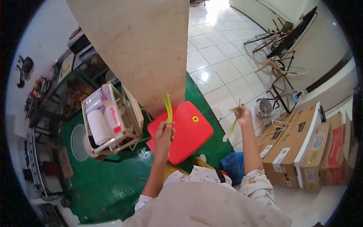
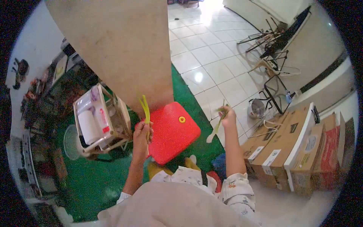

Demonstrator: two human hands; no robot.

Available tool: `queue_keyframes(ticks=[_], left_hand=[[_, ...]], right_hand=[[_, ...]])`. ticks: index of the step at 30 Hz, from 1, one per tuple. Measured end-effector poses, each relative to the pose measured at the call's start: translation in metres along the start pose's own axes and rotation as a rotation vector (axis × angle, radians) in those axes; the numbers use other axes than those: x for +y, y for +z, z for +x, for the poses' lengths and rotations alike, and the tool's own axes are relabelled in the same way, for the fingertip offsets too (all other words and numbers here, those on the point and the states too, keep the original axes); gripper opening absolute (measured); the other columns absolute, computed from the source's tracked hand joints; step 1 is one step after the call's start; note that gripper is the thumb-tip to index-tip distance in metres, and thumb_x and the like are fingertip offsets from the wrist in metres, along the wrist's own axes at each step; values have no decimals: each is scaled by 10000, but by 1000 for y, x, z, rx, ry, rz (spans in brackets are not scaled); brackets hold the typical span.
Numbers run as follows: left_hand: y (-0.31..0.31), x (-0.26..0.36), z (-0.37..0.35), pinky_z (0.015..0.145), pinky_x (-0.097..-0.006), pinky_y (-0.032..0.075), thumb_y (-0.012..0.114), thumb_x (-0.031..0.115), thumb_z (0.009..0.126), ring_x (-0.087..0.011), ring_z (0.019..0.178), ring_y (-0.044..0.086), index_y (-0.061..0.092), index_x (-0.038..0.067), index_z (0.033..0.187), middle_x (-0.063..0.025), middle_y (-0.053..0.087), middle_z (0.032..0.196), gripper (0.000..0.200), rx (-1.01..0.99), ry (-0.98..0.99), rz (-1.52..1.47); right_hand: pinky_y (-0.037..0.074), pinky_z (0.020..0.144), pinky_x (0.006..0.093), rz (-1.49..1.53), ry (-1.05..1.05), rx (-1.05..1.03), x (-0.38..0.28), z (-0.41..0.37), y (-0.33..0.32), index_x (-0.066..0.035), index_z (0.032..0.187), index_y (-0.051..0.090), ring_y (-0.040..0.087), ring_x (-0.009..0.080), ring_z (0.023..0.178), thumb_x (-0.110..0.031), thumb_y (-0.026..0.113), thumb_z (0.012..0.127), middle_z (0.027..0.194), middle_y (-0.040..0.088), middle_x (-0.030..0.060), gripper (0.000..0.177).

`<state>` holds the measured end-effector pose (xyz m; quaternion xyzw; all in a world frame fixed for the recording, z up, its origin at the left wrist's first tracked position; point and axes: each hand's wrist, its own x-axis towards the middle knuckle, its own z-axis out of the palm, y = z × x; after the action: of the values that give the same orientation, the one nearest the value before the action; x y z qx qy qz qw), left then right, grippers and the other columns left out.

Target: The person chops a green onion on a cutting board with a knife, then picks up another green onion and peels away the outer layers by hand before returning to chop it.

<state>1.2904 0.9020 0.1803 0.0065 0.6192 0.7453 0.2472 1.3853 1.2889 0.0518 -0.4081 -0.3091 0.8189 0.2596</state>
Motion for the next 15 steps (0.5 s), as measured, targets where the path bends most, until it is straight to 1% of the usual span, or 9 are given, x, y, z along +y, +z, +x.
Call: queue_keyframes(ticks=[2, 3, 5, 8, 9, 10, 12, 13, 15], left_hand=[[-3, -14, -5, 450, -169, 324, 493, 236, 965, -23, 537, 438, 574, 103, 979, 43, 520, 709, 157, 68, -73, -83], [-6, -17, -9, 450, -169, 324, 493, 236, 965, -23, 537, 438, 574, 103, 979, 43, 520, 709, 157, 83, -84, -85], [-16, -22, -17, 444, -170, 323, 495, 253, 965, -28, 534, 448, 572, 110, 971, 37, 531, 709, 163, 155, -74, -60], [-44, -33, -21, 441, -172, 324, 493, 260, 966, -31, 534, 450, 572, 115, 967, 36, 531, 708, 165, 254, -73, -88], [-57, -38, -22, 432, -176, 326, 495, 254, 967, -36, 528, 450, 571, 111, 958, 33, 527, 704, 161, 272, -64, -99], [-69, -42, -25, 432, -176, 326, 495, 254, 967, -36, 528, 450, 571, 111, 958, 33, 527, 704, 161, 273, -74, -102], [-88, -47, -29, 424, -179, 325, 494, 241, 969, -41, 524, 449, 565, 96, 953, 28, 519, 699, 163, 359, -96, -118], [-94, -48, -33, 420, -178, 321, 488, 230, 973, -44, 525, 445, 562, 78, 961, 20, 513, 701, 169, 370, -70, -154], [-109, -54, -42, 420, -178, 321, 487, 227, 973, -45, 526, 443, 561, 71, 966, 16, 512, 704, 173, 369, -64, -150]], right_hand=[[516, 737, 419, -2, 39, -128, 22, -3, -5, -28, 943, 543, 611, 261, 800, -105, 542, 849, 820, 604, 112, 121], [516, 737, 419, -13, 55, -127, 28, -8, 1, -28, 943, 543, 611, 261, 800, -105, 542, 849, 820, 604, 112, 121], [522, 746, 492, 75, 94, -148, 31, -25, 22, -39, 1058, 454, 600, 297, 828, -41, 503, 862, 875, 576, 148, 202], [521, 800, 532, 95, 47, -241, 36, -38, 45, -39, 1075, 427, 599, 309, 833, -27, 482, 883, 888, 556, 152, 201], [532, 761, 497, 112, 39, -252, 38, -41, 50, -46, 1060, 433, 597, 287, 815, -32, 492, 888, 855, 550, 132, 183], [532, 761, 497, 104, 42, -244, 41, -44, 52, -46, 1060, 433, 597, 287, 815, -32, 492, 888, 855, 550, 132, 183], [534, 661, 400, 99, 43, -238, 45, -44, 55, -50, 1054, 441, 580, 230, 742, -39, 509, 892, 846, 548, 114, 176], [534, 661, 400, 97, 44, -234, 47, -39, 54, -50, 1054, 441, 580, 230, 742, -39, 509, 892, 846, 548, 114, 176], [484, 554, 304, 108, 57, -283, 51, -37, 49, -54, 1043, 450, 542, 174, 667, -40, 525, 889, 846, 551, 105, 173]])
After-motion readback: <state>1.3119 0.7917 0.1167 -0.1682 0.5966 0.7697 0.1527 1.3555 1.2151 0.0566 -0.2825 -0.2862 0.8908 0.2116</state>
